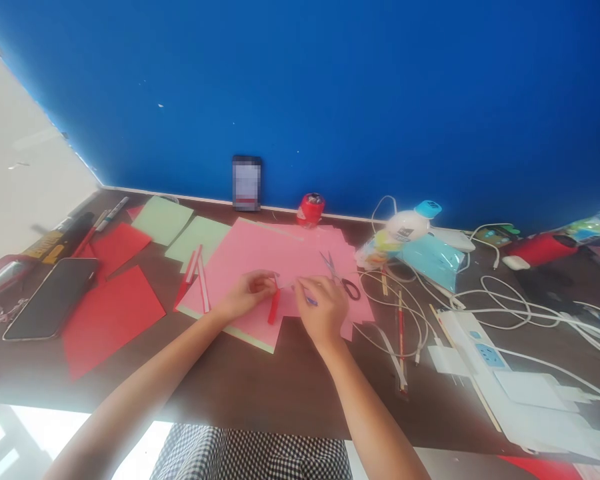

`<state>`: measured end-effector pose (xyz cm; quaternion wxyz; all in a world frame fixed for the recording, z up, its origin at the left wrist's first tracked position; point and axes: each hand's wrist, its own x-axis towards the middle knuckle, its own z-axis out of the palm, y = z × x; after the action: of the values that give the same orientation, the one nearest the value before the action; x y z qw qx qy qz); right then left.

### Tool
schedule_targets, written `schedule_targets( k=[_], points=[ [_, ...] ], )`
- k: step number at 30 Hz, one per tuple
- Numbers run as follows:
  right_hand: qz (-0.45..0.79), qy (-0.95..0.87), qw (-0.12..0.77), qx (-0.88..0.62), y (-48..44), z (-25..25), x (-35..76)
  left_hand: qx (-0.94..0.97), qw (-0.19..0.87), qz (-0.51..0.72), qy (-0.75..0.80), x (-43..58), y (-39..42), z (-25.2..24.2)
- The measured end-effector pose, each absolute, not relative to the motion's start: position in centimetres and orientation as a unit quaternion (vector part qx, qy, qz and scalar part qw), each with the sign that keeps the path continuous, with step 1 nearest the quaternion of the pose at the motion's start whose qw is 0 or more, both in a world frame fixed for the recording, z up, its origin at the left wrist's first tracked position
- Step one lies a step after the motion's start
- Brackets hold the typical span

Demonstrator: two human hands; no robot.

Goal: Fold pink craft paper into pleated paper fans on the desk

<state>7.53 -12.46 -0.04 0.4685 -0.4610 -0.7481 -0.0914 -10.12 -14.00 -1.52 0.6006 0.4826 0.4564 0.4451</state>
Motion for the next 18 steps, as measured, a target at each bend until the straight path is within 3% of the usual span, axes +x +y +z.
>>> schedule_targets(
  k=[18],
  points=[
    [-0.089,-0.748,0.466,-0.464,-12.41,-0.16,7.72,0.497,0.616,0.43,0.433,-10.36,-13.91,-1.87]
  ],
)
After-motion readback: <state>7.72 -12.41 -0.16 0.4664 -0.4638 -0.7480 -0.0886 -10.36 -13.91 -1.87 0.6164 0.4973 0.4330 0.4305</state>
